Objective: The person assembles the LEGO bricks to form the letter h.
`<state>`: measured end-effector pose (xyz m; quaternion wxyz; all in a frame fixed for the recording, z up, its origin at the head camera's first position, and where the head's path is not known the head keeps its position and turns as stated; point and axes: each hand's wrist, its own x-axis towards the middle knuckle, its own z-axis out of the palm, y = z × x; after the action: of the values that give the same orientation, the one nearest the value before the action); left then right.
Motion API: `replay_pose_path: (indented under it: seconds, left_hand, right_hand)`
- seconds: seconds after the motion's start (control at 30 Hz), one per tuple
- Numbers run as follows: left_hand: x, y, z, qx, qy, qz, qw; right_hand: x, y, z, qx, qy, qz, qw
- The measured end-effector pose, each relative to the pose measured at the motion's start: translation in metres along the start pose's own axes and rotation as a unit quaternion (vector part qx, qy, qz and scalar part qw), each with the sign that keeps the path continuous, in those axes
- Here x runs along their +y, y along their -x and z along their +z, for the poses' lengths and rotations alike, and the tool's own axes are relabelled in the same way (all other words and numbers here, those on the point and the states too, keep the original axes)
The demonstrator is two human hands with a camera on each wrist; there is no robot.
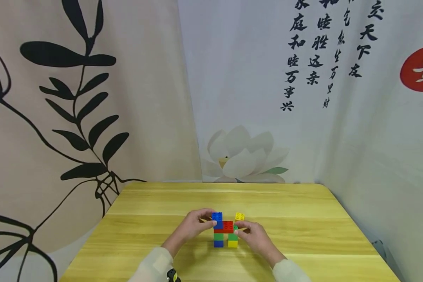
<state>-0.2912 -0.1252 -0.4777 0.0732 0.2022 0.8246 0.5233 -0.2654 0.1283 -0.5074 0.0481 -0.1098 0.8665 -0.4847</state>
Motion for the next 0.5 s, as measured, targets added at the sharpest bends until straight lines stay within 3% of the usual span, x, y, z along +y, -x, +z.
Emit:
replay_pose_path:
  seconds: [0.17,0.5]
  left_hand:
    - [-0.002,0.000,0.002,0.003,0.016,-0.018,0.9997]
    - [0.010,-0.003,-0.003,-0.016,-0.016,-0.006,0.9997]
  right_hand:
    - [0.003,0.002,0.000,-0.006,-0.007,0.001,1.0000]
    - [0.001,0.001,0.000,0.003,0.000,-0.010,0.9999]
